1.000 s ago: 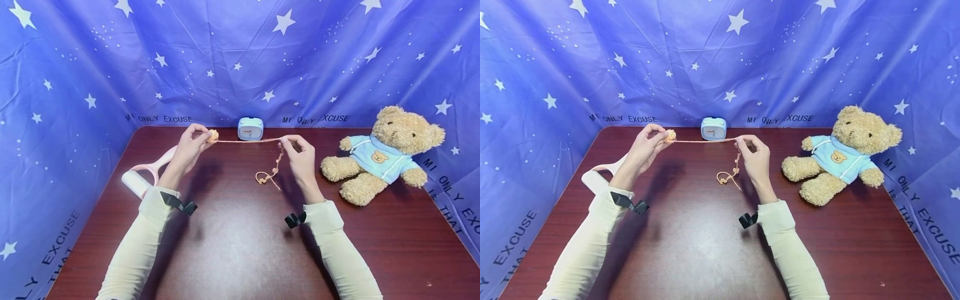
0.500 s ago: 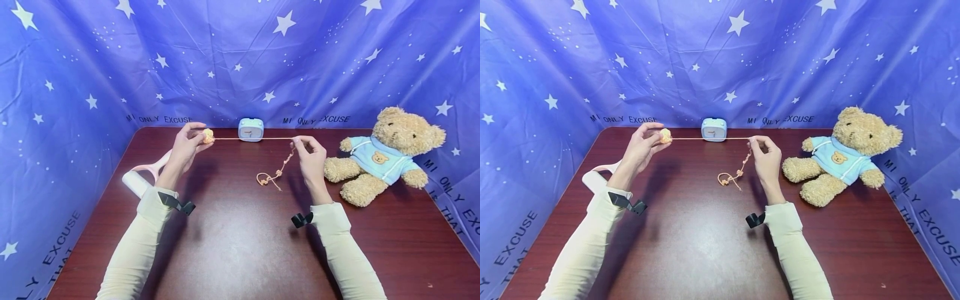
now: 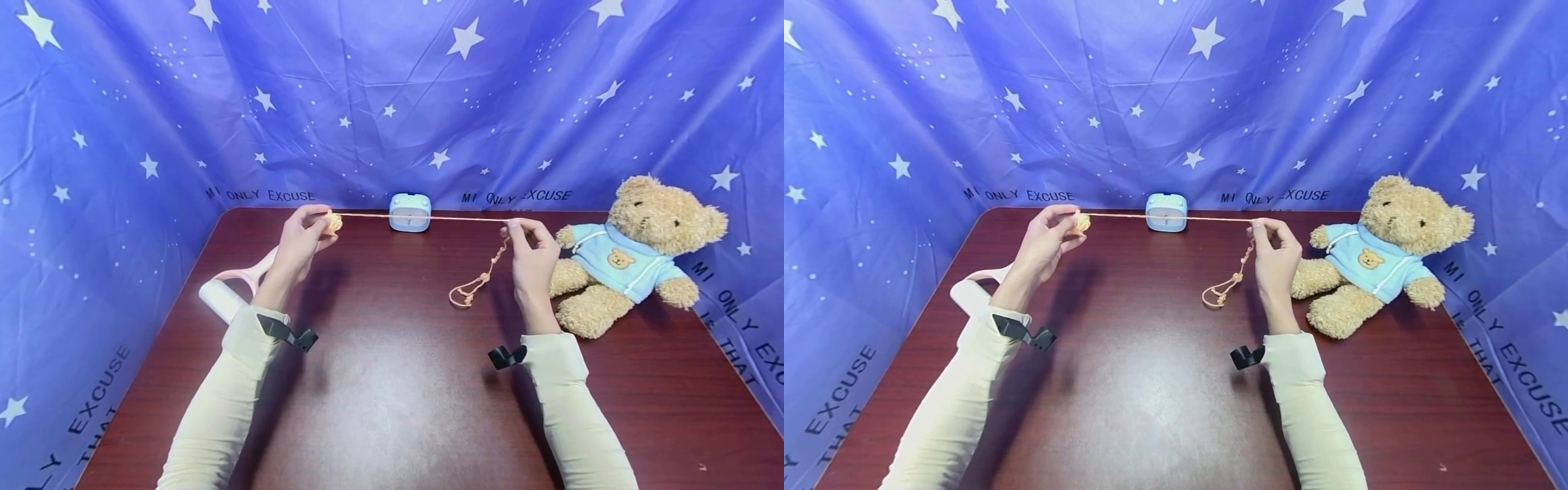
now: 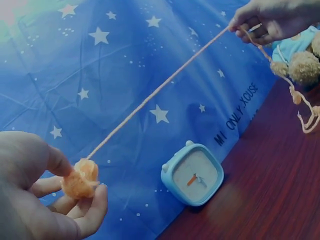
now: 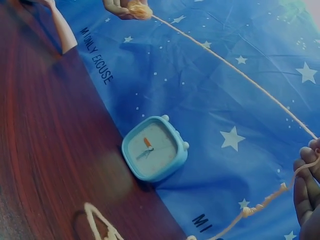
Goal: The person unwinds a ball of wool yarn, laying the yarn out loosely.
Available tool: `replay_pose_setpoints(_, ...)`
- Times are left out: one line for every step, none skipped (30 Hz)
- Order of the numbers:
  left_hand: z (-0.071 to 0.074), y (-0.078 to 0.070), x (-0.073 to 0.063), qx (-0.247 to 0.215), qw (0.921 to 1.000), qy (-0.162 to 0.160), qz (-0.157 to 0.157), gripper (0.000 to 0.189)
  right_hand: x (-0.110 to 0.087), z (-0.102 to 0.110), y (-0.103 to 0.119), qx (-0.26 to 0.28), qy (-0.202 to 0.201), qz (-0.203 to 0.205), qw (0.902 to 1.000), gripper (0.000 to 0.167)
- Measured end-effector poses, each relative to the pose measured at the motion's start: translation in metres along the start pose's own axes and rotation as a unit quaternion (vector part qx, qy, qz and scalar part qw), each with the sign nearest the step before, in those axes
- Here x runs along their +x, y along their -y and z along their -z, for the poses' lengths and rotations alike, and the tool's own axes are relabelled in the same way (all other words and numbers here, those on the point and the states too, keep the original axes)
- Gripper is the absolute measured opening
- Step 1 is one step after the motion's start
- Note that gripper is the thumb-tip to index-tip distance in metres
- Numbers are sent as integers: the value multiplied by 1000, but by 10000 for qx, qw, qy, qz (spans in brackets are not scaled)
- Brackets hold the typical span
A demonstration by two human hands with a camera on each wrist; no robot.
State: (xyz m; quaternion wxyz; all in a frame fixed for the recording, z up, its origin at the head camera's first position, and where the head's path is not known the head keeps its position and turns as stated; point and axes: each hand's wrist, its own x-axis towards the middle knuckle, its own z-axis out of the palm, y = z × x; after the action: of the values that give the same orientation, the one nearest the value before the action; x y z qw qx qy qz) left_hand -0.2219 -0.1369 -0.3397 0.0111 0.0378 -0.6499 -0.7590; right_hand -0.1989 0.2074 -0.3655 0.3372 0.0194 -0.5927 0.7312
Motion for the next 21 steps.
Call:
replay_pose_setpoints(0,0,0,-36,10000,-53,14,33,0,1,0,18,-28,22,10000,5)
replay_pose_setpoints(0,0,0,-71,9999,-132,18,32,1,2,1,54,-54,28,10000,5)
replay_pose_setpoints(0,-1,0,-110,9997,-230,6,29,1,3,1,88,-81,35,9999,5)
replay_pose_setpoints(0,-1,0,-160,9993,-334,-15,26,2,3,1,113,-114,48,9999,5)
replay_pose_setpoints(0,-1,1,-204,9988,-443,-40,23,2,5,2,120,-148,52,9998,5)
replay_pose_setpoints(0,-1,1,-226,9981,-573,-73,20,3,5,3,137,-186,62,9997,5)
replay_pose_setpoints(0,-1,2,-289,9971,-703,-99,18,3,6,3,144,-230,59,9996,5)
replay_pose_setpoints(0,-1,2,-350,9959,-823,-129,17,4,7,4,146,-275,57,9995,5)
replay_pose_setpoints(1,-1,2,-399,9948,-923,-155,16,5,8,4,143,-325,60,9994,5)
replay_pose_setpoints(1,-1,3,-445,9937,-1009,-183,16,5,9,5,130,-379,60,9992,5)
replay_pose_setpoints(2,-1,3,-456,9928,-1091,-206,16,6,11,5,132,-432,63,9990,5)
replay_pose_setpoints(2,-1,4,-445,9918,-1179,-219,17,6,12,6,151,-480,67,9987,5)
replay_pose_setpoints(3,-1,4,-441,9908,-1258,-228,18,7,13,7,173,-530,60,9984,5)
replay_pose_setpoints(4,-1,4,-405,9900,-1331,-243,19,8,15,7,168,-575,65,9982,5)
replay_pose_setpoints(4,-1,5,-367,9892,-1396,-252,20,8,16,8,171,-611,68,9980,6)
replay_pose_setpoints(5,-1,5,-344,9883,-1460,-260,19,9,17,8,176,-644,67,9977,7)
replay_pose_setpoints(6,-1,6,-304,9876,-1521,-258,18,10,19,9,216,-672,52,9975,7)
replay_pose_setpoints(7,-1,6,-295,9868,-1569,-266,16,10,20,9,224,-696,39,9973,7)
replay_pose_setpoints(7,-1,6,-296,9862,-1602,-281,15,11,21,10,204,-716,32,9972,7)
replay_pose_setpoints(8,-1,6,-314,9858,-1619,-304,14,11,22,10,176,-729,35,9972,7)
replay_pose_setpoints(8,-2,6,-320,9854,-1639,-323,15,11,22,10,182,-740,31,9971,7)
